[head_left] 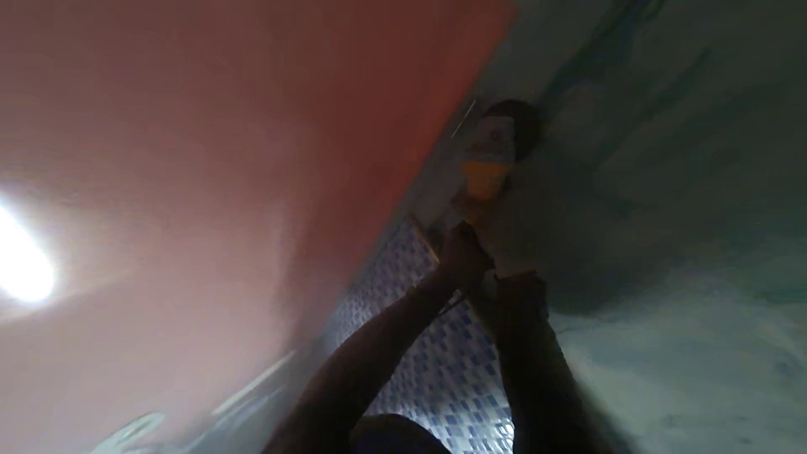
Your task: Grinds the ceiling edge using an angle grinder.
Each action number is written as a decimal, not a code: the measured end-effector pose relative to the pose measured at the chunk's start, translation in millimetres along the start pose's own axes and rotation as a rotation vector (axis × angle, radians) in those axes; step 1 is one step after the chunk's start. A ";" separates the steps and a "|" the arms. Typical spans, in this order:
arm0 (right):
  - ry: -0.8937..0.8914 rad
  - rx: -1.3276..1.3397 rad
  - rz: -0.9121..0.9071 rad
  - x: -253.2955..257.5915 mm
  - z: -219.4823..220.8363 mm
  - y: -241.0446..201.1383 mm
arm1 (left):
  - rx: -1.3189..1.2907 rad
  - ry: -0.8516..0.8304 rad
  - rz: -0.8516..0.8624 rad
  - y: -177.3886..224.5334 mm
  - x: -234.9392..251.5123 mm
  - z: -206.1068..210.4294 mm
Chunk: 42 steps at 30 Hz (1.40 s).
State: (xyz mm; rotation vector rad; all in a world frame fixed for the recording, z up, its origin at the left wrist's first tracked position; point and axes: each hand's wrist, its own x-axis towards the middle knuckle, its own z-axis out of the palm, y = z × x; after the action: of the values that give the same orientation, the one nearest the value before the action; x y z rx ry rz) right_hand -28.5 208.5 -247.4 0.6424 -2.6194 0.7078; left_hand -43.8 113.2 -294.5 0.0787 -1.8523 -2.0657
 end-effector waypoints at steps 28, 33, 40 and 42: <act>-0.128 0.238 0.219 37.1 32.4 -19.9 | -0.115 0.048 0.155 -54.7 -29.4 -1.0; -0.166 0.220 0.241 37.3 49.7 -12.5 | -0.098 0.049 0.021 -65.3 -36.2 -1.7; -0.150 0.188 0.228 17.0 51.7 1.0 | -0.178 -0.012 0.126 -78.0 -50.1 0.4; -0.136 0.188 0.212 18.8 50.2 2.7 | -0.218 -0.015 0.177 -83.6 -44.6 4.4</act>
State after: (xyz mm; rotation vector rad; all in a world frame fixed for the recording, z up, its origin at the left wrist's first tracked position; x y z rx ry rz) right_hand -56.2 177.1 -281.0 0.4830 -2.7970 1.0163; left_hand -22.7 136.9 -383.8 -0.1520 -1.5688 -2.1318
